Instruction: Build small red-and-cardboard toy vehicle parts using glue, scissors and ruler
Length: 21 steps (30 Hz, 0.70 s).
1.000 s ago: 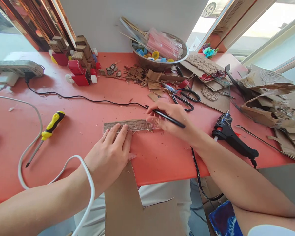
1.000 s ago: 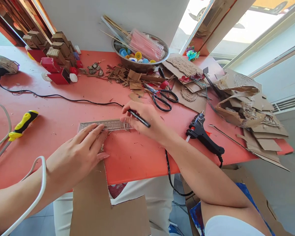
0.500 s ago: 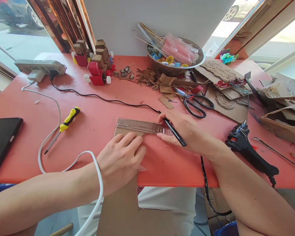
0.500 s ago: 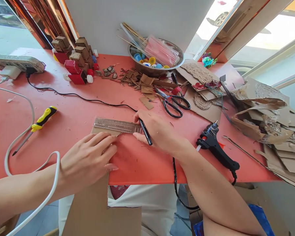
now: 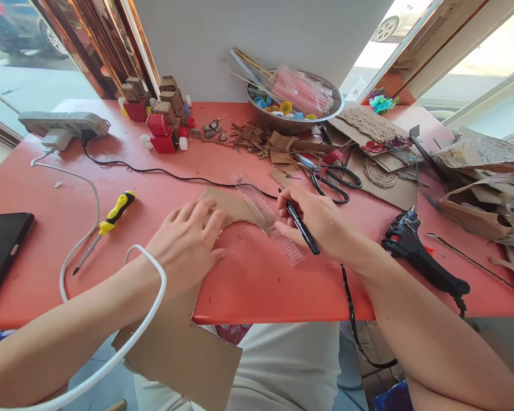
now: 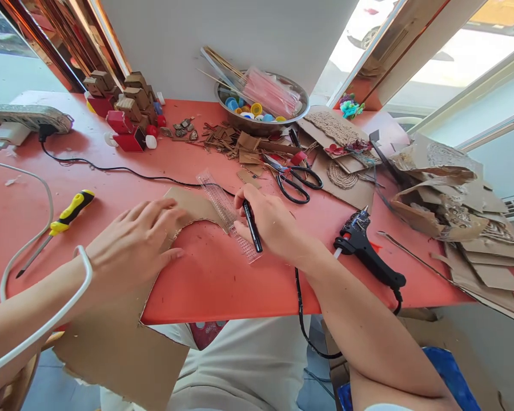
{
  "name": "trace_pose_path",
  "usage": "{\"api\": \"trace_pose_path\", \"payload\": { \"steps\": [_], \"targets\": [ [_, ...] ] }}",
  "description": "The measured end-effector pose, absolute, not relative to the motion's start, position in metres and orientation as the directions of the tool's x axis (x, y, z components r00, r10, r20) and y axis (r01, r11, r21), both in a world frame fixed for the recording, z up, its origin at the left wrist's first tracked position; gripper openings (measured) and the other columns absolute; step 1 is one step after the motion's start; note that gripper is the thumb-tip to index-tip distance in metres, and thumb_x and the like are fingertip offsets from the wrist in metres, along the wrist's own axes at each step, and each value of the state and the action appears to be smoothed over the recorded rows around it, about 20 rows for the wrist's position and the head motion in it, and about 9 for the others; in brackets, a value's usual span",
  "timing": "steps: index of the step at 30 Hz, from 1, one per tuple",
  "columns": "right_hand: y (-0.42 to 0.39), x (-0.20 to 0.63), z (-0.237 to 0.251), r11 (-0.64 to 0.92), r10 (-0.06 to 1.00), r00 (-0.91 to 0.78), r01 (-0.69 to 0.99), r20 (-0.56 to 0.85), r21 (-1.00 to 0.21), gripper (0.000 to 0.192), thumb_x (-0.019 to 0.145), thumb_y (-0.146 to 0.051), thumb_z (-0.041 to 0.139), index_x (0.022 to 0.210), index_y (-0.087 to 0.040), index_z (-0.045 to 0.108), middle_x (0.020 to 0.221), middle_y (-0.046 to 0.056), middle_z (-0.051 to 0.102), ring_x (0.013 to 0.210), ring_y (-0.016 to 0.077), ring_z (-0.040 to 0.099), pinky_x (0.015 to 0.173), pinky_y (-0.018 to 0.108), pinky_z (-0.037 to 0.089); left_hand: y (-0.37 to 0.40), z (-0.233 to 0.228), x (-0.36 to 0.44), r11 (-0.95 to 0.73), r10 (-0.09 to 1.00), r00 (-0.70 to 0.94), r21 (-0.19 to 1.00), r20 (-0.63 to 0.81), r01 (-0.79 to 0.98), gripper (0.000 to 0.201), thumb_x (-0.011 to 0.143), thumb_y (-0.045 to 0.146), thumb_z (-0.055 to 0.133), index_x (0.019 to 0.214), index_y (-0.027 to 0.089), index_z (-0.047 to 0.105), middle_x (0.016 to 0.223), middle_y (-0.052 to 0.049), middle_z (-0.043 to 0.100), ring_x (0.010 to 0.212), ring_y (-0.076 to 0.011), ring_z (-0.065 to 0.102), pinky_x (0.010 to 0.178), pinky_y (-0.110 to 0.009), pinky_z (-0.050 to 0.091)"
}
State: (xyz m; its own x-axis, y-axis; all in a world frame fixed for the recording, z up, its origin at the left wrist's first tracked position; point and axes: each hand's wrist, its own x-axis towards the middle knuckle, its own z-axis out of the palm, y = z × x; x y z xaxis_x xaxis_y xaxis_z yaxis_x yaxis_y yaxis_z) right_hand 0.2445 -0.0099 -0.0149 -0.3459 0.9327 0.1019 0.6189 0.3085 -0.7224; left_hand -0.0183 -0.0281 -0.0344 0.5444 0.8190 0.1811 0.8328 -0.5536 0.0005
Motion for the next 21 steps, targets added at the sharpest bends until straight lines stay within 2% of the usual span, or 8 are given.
{"api": "trace_pose_path", "payload": {
  "steps": [2,4,7,10,14,17,21],
  "targets": [
    [-0.010,0.244,-0.014,0.326,0.926,-0.364,0.633,0.102,-0.702,0.019,0.078,-0.023,0.064,0.086,-0.027,0.047,0.075,-0.003,0.063,0.062,0.0149,0.056,0.062,0.027,0.040,-0.024,-0.035,-0.022,-0.477,0.871,0.473,-0.004,0.136,0.879,0.060,0.085,0.035,0.077,0.140,0.019,0.061,0.147,-0.021,0.063,0.127,-0.0397,0.065,0.097,-0.052,0.060],
    [-0.012,0.242,-0.014,0.323,0.930,-0.358,0.682,0.086,-0.656,0.021,0.081,-0.024,0.068,0.087,-0.026,0.048,0.076,-0.002,0.063,0.066,0.0164,0.057,0.062,0.027,0.038,-0.020,-0.034,-0.025,-0.438,0.896,0.437,-0.006,0.083,0.899,0.067,0.087,0.041,0.075,0.148,0.017,0.057,0.147,-0.024,0.062,0.127,-0.0418,0.065,0.098,-0.054,0.060],
    [-0.016,0.238,-0.013,0.288,0.947,-0.317,0.768,0.051,-0.572,0.025,0.082,-0.025,0.074,0.091,-0.026,0.050,0.080,0.000,0.063,0.072,0.0188,0.057,0.064,0.027,0.037,-0.013,-0.030,-0.031,-0.435,0.900,0.435,0.003,0.043,0.900,0.068,0.091,0.045,0.069,0.151,0.017,0.055,0.139,-0.022,0.067,0.126,-0.0415,0.065,0.102,-0.057,0.058],
    [-0.020,0.237,-0.012,0.275,0.951,-0.306,0.796,0.033,-0.539,0.025,0.080,-0.020,0.070,0.092,-0.026,0.049,0.081,0.000,0.063,0.073,0.0190,0.057,0.065,0.027,0.037,-0.007,-0.027,-0.039,-0.495,0.868,0.496,0.075,0.010,0.866,0.066,0.095,0.049,0.062,0.152,0.019,0.054,0.139,-0.020,0.066,0.127,-0.0397,0.063,0.105,-0.057,0.057],
    [-0.020,0.244,-0.011,0.239,0.958,-0.288,0.809,-0.009,-0.537,0.025,0.076,-0.018,0.064,0.092,-0.026,0.047,0.077,-0.001,0.060,0.069,0.0175,0.055,0.061,0.026,0.036,-0.003,-0.026,-0.047,-0.560,0.826,0.560,0.204,0.062,0.803,0.061,0.096,0.048,0.057,0.152,0.022,0.053,0.143,-0.016,0.063,0.135,-0.0378,0.058,0.112,-0.057,0.052],
    [-0.018,0.248,-0.010,0.208,0.950,-0.304,0.789,-0.073,-0.578,0.029,0.073,-0.015,0.062,0.093,-0.026,0.045,0.070,-0.005,0.059,0.065,0.0162,0.055,0.060,0.025,0.035,-0.002,-0.027,-0.046,-0.567,0.820,0.563,0.275,0.103,0.776,0.056,0.094,0.045,0.058,0.146,0.023,0.057,0.143,-0.013,0.063,0.136,-0.0365,0.057,0.116,-0.059,0.048],
    [-0.015,0.249,-0.007,0.260,0.919,-0.387,0.741,-0.078,-0.619,0.033,0.071,-0.012,0.060,0.091,-0.027,0.041,0.063,-0.008,0.057,0.062,0.0154,0.053,0.059,0.025,0.033,0.004,-0.027,-0.041,-0.594,0.793,0.602,0.344,0.094,0.728,0.051,0.092,0.040,0.059,0.141,0.025,0.059,0.146,-0.011,0.061,0.139,-0.0351,0.056,0.120,-0.058,0.046]
  ]
}}
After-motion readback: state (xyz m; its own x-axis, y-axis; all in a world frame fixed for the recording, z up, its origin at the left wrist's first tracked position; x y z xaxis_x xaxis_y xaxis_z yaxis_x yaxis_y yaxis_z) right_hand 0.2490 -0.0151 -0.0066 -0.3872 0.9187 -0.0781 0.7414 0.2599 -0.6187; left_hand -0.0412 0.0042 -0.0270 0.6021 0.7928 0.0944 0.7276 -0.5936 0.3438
